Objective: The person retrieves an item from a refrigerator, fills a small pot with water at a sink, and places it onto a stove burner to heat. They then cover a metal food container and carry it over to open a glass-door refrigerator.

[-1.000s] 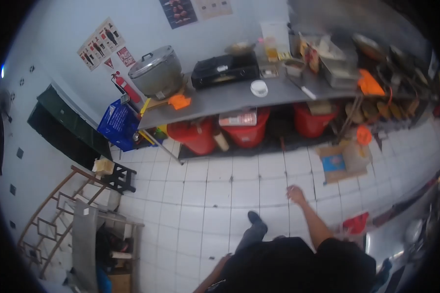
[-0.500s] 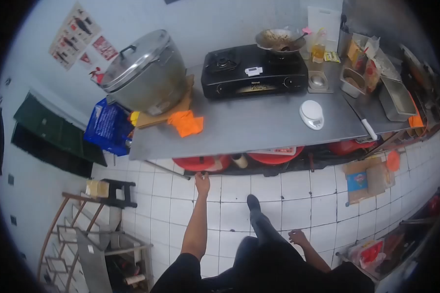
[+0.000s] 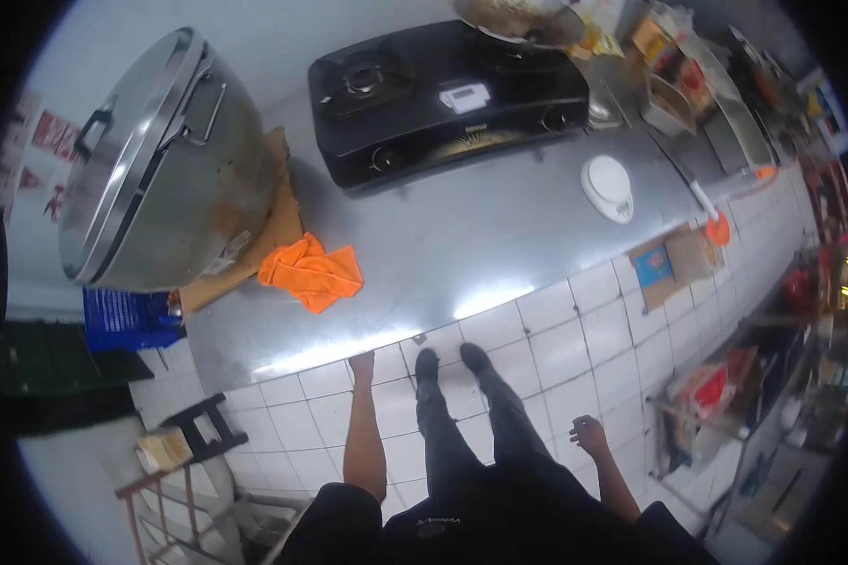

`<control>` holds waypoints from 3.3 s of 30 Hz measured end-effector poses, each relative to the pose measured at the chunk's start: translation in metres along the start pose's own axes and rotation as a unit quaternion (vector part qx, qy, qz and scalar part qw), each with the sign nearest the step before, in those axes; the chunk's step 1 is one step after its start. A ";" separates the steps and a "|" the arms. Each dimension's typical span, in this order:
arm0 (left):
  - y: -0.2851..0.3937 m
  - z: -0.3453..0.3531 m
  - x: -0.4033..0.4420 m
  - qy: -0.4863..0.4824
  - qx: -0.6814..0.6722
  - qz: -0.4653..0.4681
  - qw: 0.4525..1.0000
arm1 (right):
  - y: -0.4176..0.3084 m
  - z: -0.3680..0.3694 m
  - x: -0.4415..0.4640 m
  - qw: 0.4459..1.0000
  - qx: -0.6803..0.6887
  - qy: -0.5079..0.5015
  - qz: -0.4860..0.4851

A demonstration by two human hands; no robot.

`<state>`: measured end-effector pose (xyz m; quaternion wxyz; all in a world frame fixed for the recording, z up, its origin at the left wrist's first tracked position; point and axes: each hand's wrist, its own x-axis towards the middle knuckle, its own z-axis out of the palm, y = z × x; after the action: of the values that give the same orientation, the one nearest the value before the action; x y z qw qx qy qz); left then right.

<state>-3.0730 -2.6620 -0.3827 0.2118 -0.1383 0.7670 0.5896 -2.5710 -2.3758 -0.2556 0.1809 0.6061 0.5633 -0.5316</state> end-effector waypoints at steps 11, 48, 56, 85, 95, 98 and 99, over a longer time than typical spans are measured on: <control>0.044 -0.102 -0.140 -0.083 0.150 0.040 0.984 | 0.024 0.158 -0.119 0.997 0.046 0.065 -0.024; -0.395 0.215 -1.153 -0.745 0.629 0.219 -0.024 | 0.828 -0.047 -0.483 0.286 0.820 0.471 -0.153; -0.552 0.349 -1.341 -0.719 0.670 0.184 0.024 | 1.144 -0.065 -0.686 0.180 0.692 0.699 -0.019; -0.953 0.570 -2.286 -0.824 0.444 0.349 -0.037 | 1.781 -0.225 -0.863 0.210 0.458 0.507 0.699; -1.038 0.126 -2.483 -0.750 0.440 0.001 -0.495 | 1.912 -0.334 -0.856 -0.303 0.620 0.696 0.198; -1.053 0.058 -2.503 -0.679 0.568 -0.067 -0.460 | 1.950 -0.415 -0.837 -0.255 0.601 0.703 0.283; -1.082 0.047 -2.508 -0.673 0.566 -0.071 -0.471 | 1.974 -0.424 -0.829 -0.186 0.591 0.689 0.377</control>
<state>-0.3785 -2.9995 -0.0836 -0.5368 -0.5272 0.1798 0.6337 -0.4915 -3.0278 -0.1451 0.5795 -0.5727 0.5225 -0.2516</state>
